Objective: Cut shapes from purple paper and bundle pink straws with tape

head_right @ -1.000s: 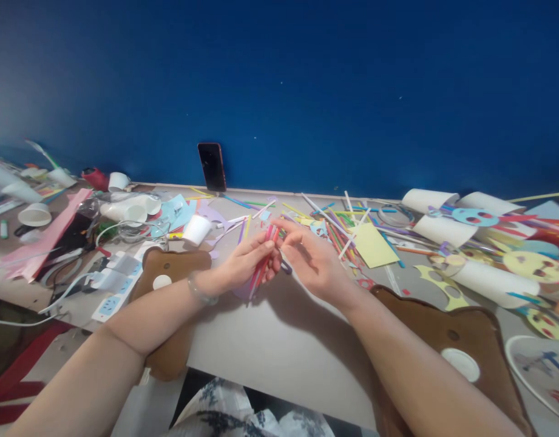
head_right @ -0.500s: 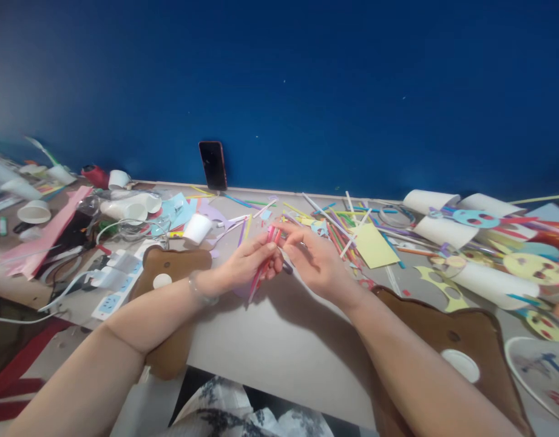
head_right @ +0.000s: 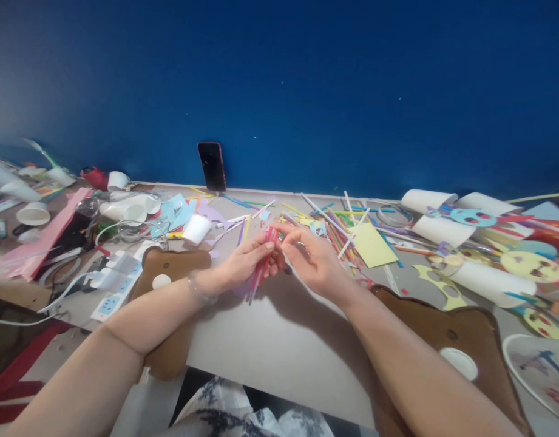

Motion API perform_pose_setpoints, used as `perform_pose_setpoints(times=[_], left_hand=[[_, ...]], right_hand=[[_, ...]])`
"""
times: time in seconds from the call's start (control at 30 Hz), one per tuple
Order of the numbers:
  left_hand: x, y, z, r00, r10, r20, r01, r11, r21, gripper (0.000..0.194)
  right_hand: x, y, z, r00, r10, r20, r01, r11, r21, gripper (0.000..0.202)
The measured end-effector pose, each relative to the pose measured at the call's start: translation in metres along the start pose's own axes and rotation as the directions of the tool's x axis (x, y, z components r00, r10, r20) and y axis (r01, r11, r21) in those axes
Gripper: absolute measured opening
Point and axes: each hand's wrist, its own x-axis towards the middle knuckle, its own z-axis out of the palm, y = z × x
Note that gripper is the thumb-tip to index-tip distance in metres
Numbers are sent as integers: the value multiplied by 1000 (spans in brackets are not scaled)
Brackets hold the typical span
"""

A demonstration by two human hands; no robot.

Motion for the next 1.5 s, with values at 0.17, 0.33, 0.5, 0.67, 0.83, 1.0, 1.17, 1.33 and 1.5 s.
perform_pose_setpoints(times=[0.17, 0.33, 0.5, 0.67, 0.83, 1.0, 1.17, 1.33, 1.5], left_hand=[[2, -3, -3, 997, 50, -61, -50, 999, -1, 42], [3, -1, -3, 987, 108, -121, -106, 994, 23, 37], [5, -3, -3, 977, 146, -157, -133, 987, 89, 33], [5, -7, -4, 970, 148, -195, -104, 971, 217, 31], [4, -9, -7, 964, 163, -211, -85, 938, 336, 33], [4, -8, -6, 968, 152, -200, -87, 949, 302, 32], [5, -4, -3, 981, 95, -171, -59, 978, 202, 34], [5, -4, -4, 995, 35, -92, -18, 983, 183, 38], [4, -10, -4, 998, 43, -55, -32, 979, 201, 42]], right_hand=[[1, 2, 0, 994, 33, -102, -30, 999, 31, 13], [-1, 2, 3, 996, -10, -86, 6, 999, -49, 10], [-4, -3, 6, 999, -1, -47, -7, 984, -180, 12], [-5, -4, 8, 999, -16, -31, 10, 983, -181, 12], [-4, -4, 9, 999, -22, -46, 12, 979, -205, 14], [-4, -3, 7, 999, 19, -45, -27, 986, -164, 15], [0, -4, 1, 992, 44, -120, -56, 993, -105, 16], [5, -8, -4, 992, 4, -123, -23, 989, -149, 21], [8, -11, -6, 995, 58, -77, -68, 989, -130, 23]])
